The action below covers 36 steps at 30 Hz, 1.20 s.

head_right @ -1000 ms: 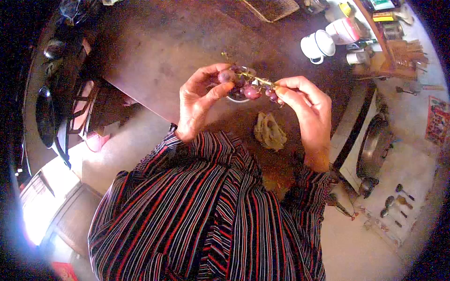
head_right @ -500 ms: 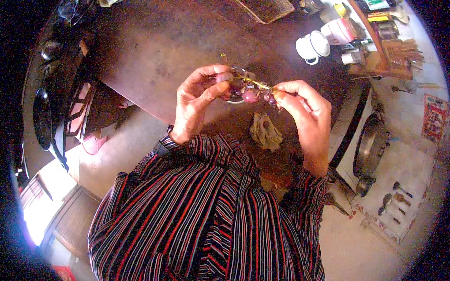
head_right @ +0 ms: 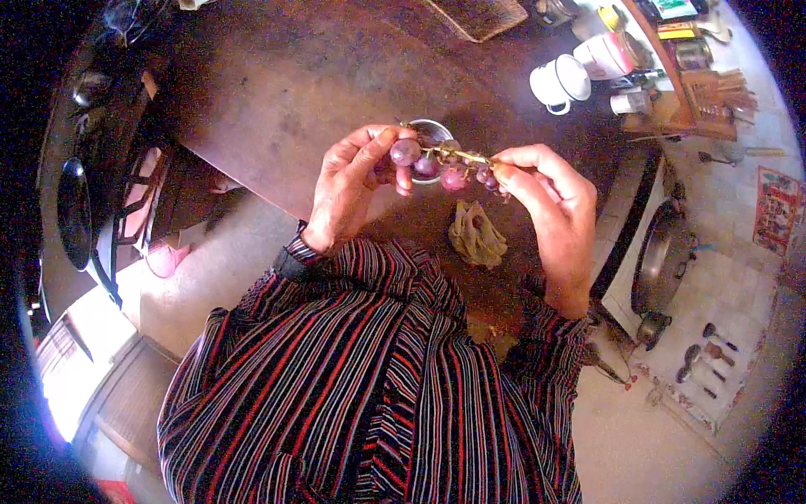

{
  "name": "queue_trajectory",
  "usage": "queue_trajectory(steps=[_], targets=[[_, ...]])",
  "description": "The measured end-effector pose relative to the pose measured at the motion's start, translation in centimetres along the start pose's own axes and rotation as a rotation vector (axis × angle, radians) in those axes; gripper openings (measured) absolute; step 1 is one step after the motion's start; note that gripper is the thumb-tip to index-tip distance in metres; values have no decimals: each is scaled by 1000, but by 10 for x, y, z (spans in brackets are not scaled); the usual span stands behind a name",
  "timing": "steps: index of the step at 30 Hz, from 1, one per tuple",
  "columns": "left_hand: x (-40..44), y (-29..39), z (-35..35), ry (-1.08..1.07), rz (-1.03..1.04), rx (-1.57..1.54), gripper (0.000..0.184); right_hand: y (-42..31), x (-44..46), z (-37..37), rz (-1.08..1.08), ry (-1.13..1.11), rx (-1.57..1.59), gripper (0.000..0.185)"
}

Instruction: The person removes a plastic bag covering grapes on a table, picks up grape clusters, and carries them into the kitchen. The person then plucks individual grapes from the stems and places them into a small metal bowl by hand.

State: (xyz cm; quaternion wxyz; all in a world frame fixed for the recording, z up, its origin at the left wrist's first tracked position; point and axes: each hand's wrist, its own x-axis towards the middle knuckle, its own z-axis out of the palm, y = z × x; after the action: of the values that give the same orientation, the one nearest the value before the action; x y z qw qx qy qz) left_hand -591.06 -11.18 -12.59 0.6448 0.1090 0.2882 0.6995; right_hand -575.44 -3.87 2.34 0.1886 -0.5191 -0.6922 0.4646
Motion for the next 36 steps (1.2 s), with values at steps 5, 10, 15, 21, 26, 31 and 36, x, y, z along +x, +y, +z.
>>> queue_trajectory(steps=[5,10,15,21,26,31,36], targets=[[2,1,-1,-72,-65,-11,31,0,2,-3,-3,-14,-2,11],[4,2,4,-91,-93,-21,29,-3,3,-4,7,4,-21,11],[4,-4,9,-122,44,231,25,4,2,-9,31,-7,-11,11],[11,-22,7,40,65,509,25,30,1,-3,-57,-4,-209,11],[23,-39,-1,67,238,865,24,65,0,-3,-55,-17,-320,10],[32,-55,-9,-2,228,930,24,84,-9,-3,67,40,-248,13],[50,-85,-31,33,152,923,20,93,-18,-29,139,164,-265,14]])
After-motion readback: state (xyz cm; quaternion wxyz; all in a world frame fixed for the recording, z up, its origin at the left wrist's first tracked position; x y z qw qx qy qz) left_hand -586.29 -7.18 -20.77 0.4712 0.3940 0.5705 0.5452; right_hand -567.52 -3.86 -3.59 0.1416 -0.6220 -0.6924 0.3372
